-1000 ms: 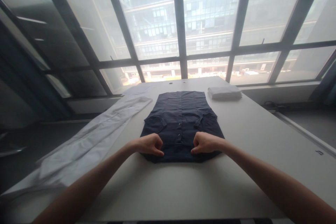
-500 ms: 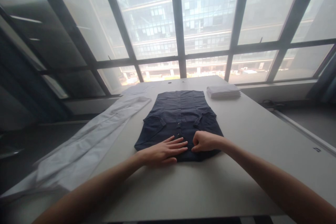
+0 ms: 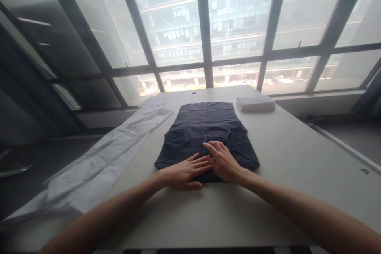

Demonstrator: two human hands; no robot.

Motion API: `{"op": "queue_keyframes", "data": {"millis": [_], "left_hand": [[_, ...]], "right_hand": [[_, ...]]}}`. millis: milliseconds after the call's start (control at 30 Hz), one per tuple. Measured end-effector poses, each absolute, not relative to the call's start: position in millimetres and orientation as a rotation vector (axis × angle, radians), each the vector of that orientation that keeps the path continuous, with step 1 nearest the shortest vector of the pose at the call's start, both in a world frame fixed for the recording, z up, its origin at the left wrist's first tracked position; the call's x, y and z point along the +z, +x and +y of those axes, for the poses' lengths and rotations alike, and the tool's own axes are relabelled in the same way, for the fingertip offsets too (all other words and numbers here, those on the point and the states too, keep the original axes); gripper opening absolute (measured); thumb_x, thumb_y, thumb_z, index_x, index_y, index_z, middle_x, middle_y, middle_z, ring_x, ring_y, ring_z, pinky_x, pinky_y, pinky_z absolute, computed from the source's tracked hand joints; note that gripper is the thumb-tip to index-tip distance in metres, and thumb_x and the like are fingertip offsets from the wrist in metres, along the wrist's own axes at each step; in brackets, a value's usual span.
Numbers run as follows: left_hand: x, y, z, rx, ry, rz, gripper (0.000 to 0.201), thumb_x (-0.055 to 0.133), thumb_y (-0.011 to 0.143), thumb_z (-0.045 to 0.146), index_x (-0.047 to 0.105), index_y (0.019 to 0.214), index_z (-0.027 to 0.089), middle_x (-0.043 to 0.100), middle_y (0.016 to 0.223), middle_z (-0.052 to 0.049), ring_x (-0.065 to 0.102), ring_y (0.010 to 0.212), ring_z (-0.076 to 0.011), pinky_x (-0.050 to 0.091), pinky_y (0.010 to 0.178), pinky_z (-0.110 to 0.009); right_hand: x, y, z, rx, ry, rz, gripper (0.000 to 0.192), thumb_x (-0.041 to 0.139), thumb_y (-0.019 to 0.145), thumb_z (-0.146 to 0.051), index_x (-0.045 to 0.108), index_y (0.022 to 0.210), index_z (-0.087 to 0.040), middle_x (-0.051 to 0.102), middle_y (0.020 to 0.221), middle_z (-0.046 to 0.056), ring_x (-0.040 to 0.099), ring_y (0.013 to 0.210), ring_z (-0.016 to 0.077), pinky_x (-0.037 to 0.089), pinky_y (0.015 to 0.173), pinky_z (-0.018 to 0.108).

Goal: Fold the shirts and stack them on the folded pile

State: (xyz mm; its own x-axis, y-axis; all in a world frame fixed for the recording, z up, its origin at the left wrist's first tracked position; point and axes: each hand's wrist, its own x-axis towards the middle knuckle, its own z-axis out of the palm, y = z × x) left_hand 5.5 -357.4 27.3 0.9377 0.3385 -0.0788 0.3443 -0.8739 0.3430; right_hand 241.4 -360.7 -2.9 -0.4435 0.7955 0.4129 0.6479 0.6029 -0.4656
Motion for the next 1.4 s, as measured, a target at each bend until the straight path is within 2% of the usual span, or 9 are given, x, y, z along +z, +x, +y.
{"op": "queue_keyframes", "data": {"millis": [167,333,467,600,900,1000,1100,1267,1400], "left_hand": [[27.5,6.7,-358.1,0.008,2.769,0.494,0.078,0.058,0.099,0.052,0.02,0.164,0.029,0.022,0.168,-0.007,0.013,0.156,-0.0312,0.003,0.126,-0.054],[23.6,5.6,-355.9,0.008,2.787,0.486,0.084,0.054,0.1,0.055,0.009,0.165,0.026,0.019,0.169,-0.01,0.012,0.156,-0.031,0.001,0.126,-0.054],[18.6,0.3,-355.5,-0.062,2.777,0.588,0.092,0.047,0.1,0.063,-0.003,0.165,0.022,0.006,0.169,-0.014,0.006,0.156,-0.0322,0.001,0.125,-0.056],[14.3,-7.6,-360.4,-0.066,2.78,0.733,0.091,0.042,0.1,0.067,-0.003,0.165,0.022,0.001,0.169,-0.014,0.003,0.156,-0.0333,0.003,0.125,-0.057],[8.1,-15.5,-367.6,-0.106,2.837,0.895,0.09,0.034,0.101,0.07,-0.006,0.165,0.02,0.003,0.169,-0.017,0.003,0.156,-0.0322,0.007,0.125,-0.056],[8.7,-15.0,-367.9,-0.106,2.819,0.901,0.09,0.034,0.1,0.07,-0.004,0.165,0.02,0.004,0.169,-0.016,0.004,0.157,-0.0312,0.006,0.125,-0.055],[9.4,-14.2,-367.6,-0.083,2.806,0.88,0.089,0.037,0.1,0.07,-0.002,0.165,0.024,0.006,0.169,-0.013,0.006,0.157,-0.0309,0.006,0.125,-0.055],[9.8,-13.2,-366.0,-0.067,2.793,0.88,0.088,0.04,0.099,0.07,0.0,0.165,0.026,0.007,0.169,-0.012,0.008,0.156,-0.0317,0.007,0.125,-0.055],[10.9,-12.1,-366.0,-0.095,2.795,0.884,0.089,0.039,0.099,0.07,0.0,0.165,0.025,0.006,0.169,-0.014,0.007,0.156,-0.0321,0.007,0.125,-0.055]], "right_hand": [[-15.1,236.1,-365.3,0.345,-1.217,-2.406,0.059,0.035,0.103,-0.032,0.034,0.159,-0.015,0.039,0.16,0.016,0.03,0.15,0.0279,0.026,0.123,0.047],[-18.7,237.8,-359.6,0.383,-1.278,-2.431,0.058,0.03,0.105,-0.035,0.034,0.159,-0.016,0.036,0.163,0.014,0.025,0.154,0.0273,0.022,0.124,0.048],[-20.0,237.2,-357.8,0.419,-1.362,-2.391,0.058,0.029,0.104,-0.033,0.034,0.16,-0.017,0.032,0.165,0.013,0.022,0.155,0.0275,0.021,0.124,0.05],[-22.5,235.8,-357.2,0.383,-1.448,-2.404,0.06,0.03,0.102,-0.028,0.033,0.16,-0.017,0.025,0.168,0.012,0.015,0.156,0.027,0.016,0.125,0.052],[-26.0,232.9,-355.2,0.333,-1.501,-2.437,0.06,0.036,0.101,-0.035,0.039,0.158,-0.015,0.026,0.167,0.014,0.019,0.155,0.0297,0.016,0.125,0.051],[-23.3,233.0,-356.5,0.348,-1.506,-2.418,0.063,0.037,0.101,-0.039,0.035,0.159,-0.015,0.025,0.167,0.015,0.019,0.155,0.0294,0.017,0.125,0.051],[-19.0,233.5,-358.3,0.367,-1.485,-2.401,0.065,0.038,0.102,-0.043,0.028,0.162,-0.02,0.019,0.169,0.013,0.017,0.156,0.0295,0.017,0.124,0.053],[-15.1,234.2,-358.4,0.423,-1.415,-2.481,0.058,0.035,0.104,-0.044,0.038,0.158,-0.024,0.027,0.167,0.011,0.018,0.156,0.029,0.013,0.123,0.057],[-15.4,234.9,-357.7,0.439,-1.42,-2.456,0.06,0.037,0.103,-0.044,0.033,0.16,-0.026,0.02,0.169,0.011,0.016,0.156,0.0289,0.013,0.124,0.056]]}}
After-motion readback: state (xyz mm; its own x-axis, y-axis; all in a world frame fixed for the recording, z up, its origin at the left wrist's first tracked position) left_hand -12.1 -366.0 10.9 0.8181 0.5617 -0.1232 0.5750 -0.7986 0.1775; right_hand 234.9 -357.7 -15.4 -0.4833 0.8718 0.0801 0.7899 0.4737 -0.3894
